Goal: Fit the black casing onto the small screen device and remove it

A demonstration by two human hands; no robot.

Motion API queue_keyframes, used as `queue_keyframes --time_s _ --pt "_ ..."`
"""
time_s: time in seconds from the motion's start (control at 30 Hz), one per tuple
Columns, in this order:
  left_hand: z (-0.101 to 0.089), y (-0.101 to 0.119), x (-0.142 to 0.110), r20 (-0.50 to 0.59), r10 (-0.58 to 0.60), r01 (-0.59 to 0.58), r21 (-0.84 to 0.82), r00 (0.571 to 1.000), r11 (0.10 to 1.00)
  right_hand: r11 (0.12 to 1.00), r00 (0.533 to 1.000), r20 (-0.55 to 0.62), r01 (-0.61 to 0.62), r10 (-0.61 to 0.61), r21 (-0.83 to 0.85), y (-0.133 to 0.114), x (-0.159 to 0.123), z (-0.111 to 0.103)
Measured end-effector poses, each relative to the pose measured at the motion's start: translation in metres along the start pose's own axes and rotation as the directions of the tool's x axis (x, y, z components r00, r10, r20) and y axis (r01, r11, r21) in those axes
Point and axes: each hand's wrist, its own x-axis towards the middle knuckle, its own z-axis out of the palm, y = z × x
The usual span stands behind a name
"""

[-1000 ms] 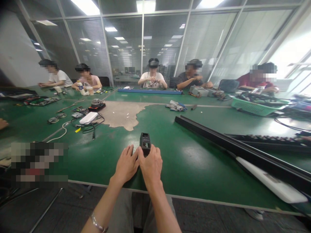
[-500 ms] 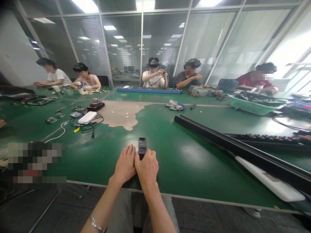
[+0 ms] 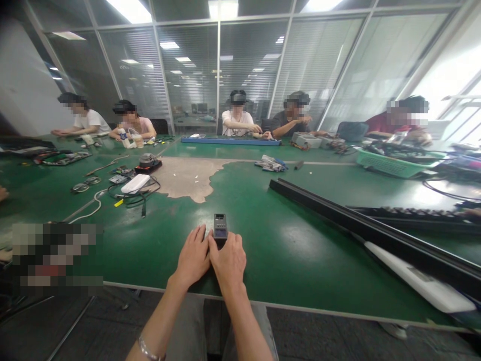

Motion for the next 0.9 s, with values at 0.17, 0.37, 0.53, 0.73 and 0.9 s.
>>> queue_keyframes --time_s 0.17,0.37,0.53,0.73,0.9 --pt "-0.0006 0.0005 0.0002 -0.02 0.0 0.001 0.01 1.0 1.0 1.0 1.0 -0.017 -0.021 0.02 -0.004 -0.0019 0.0014 0.0038" --pt "-0.0003 0.0014 0.0003 -0.017 0.001 -0.001 0.021 1.0 1.0 0.999 1.0 -0.025 -0.014 0.013 -0.034 -0.0011 0.002 0.005" --pt "-0.0003 0.0015 -0.0004 -0.012 0.001 -0.001 0.015 1.0 1.0 1.0 1.0 -0.03 0.001 -0.002 -0.01 -0.0015 0.0026 0.003" --pt "0.0009 0.0009 0.0001 -0.025 -0.003 0.003 -0.007 1.0 1.0 0.999 0.999 -0.042 0.011 -0.009 0.044 -0.0044 0.0052 -0.0013" --pt "0.0006 0.001 0.0003 -0.033 -0.004 0.004 -0.012 0.999 1.0 0.997 0.997 -0.065 0.038 -0.034 0.072 -0.0052 0.0089 -0.0046"
